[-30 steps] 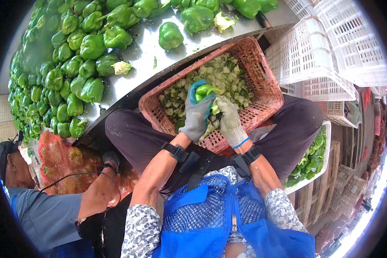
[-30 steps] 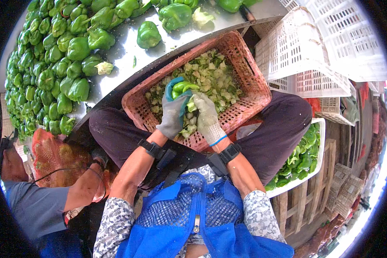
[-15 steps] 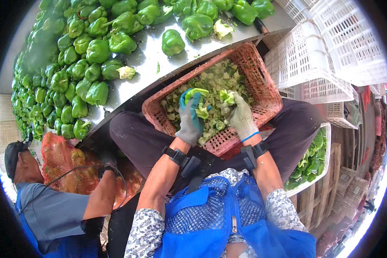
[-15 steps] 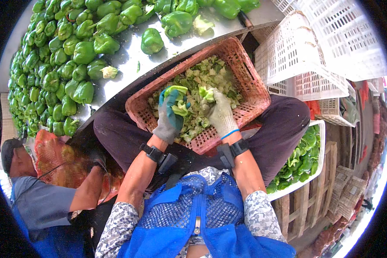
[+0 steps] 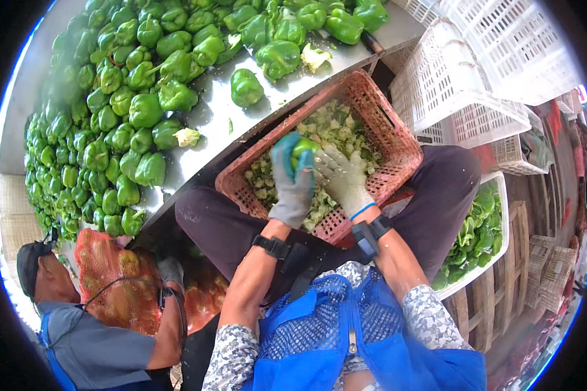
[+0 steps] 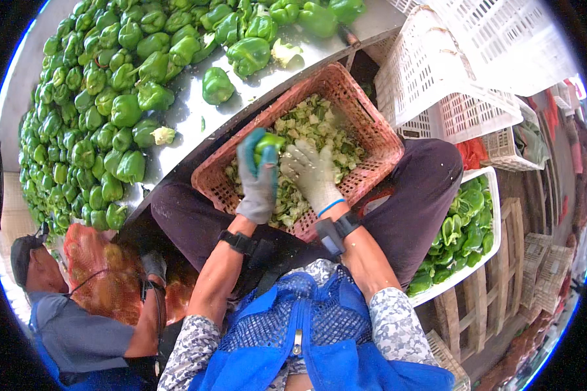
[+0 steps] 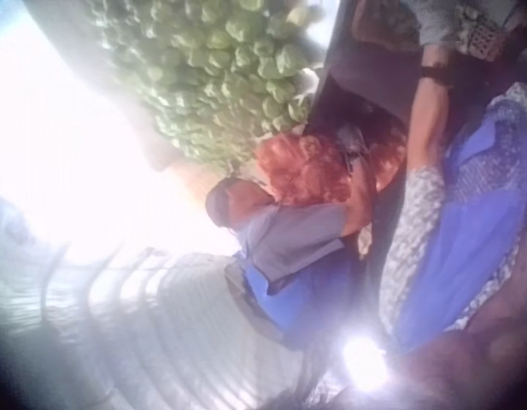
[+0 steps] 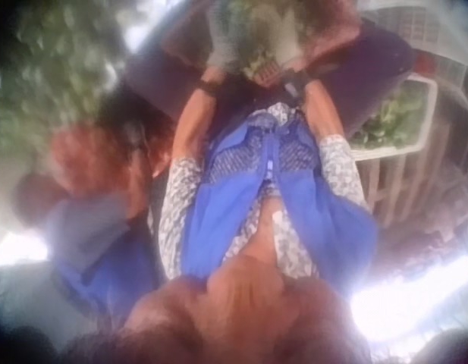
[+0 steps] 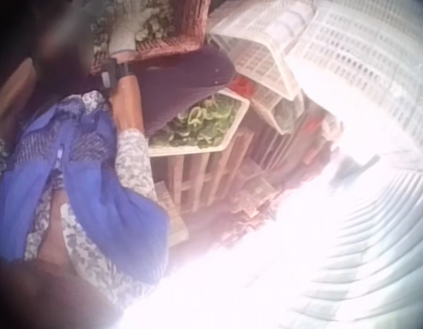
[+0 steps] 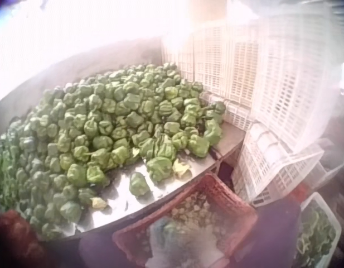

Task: Removing stems and cores from green peppers in a processing facility.

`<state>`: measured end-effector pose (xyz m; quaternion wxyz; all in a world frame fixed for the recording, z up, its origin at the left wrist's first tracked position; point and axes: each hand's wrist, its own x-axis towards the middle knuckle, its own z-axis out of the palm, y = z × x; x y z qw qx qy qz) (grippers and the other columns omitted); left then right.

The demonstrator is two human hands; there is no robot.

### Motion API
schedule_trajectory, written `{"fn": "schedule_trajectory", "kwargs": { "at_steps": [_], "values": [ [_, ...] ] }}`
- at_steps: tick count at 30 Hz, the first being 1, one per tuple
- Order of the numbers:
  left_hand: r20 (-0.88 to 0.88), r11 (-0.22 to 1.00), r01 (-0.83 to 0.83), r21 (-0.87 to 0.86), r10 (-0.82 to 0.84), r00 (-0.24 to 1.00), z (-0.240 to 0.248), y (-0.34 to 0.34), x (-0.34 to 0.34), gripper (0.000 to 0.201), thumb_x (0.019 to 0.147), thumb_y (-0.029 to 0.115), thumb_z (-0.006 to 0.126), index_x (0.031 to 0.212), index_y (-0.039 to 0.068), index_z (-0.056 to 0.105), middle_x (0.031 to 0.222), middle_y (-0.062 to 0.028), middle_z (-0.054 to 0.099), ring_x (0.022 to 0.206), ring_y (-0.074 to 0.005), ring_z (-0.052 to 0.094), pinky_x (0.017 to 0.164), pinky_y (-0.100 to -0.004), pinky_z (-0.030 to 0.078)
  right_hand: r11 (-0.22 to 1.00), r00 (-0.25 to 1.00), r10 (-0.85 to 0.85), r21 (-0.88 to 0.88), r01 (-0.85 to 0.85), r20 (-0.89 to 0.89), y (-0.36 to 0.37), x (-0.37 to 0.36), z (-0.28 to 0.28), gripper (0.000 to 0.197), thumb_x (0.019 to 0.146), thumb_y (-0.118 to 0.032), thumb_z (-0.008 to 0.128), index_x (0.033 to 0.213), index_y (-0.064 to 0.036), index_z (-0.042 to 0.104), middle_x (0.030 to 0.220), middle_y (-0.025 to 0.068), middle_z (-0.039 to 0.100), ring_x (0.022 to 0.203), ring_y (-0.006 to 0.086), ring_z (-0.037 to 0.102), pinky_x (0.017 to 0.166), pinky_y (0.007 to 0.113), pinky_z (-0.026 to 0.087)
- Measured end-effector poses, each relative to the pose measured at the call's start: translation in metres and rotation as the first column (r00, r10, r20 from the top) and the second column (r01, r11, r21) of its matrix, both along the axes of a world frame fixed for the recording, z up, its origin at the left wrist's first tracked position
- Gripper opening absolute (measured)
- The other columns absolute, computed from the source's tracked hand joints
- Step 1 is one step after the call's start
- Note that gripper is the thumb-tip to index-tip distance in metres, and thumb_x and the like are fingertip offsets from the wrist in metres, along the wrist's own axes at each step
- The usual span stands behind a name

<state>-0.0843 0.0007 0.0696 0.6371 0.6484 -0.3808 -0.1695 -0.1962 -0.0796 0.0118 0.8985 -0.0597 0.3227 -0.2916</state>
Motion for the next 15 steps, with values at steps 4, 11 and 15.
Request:
{"fn": "schedule_trajectory", "kwargs": {
  "at_steps": [4,11,15],
  "values": [
    [0.534,0.994,-0.097,0.051,0.055,0.844,-0.012,0.004,0.004,0.039,0.103,0.029,0.058,0.134,0.006,0.051,0.126,-0.0121,0.055,0.114,-0.0227,0.055,0.099,-0.0358,0.046,0.983,0.929,0.045,-0.149,-0.107,-0.368,0.006,0.010,0.027,0.086,0.100,-0.072,0.022,0.152,-0.0067,0.038,0.156,0.0169,0.040,0.140,0.0343,0.042,0.114,0.049,0.036],
    [-0.901,0.902,-0.002,-0.432,-0.432,0.043,-0.005,0.001,0.029,0.047,0.100,0.047,0.049,0.130,0.013,0.059,0.129,-0.0126,0.065,0.114,-0.0275,0.064,0.102,-0.0453,0.051,0.867,0.892,-0.143,-0.489,-0.096,-0.429,-0.006,0.014,0.066,0.057,0.104,-0.049,0.048,0.138,-0.0035,0.053,0.122,0.0083,0.063,0.104,0.0182,0.058,0.094,0.033,0.048],
    [-0.908,0.908,-0.032,-0.418,-0.416,0.048,0.004,-0.003,0.022,0.049,0.099,0.048,0.050,0.128,0.009,0.060,0.129,-0.0129,0.065,0.115,-0.0269,0.063,0.104,-0.0441,0.049,0.482,0.723,-0.214,-0.715,-0.506,-0.656,-0.002,0.004,0.095,0.034,0.100,-0.031,0.059,0.120,-0.0041,0.068,0.096,0.0036,0.072,0.081,0.0144,0.066,0.073,0.030,0.054]
  ]
}}
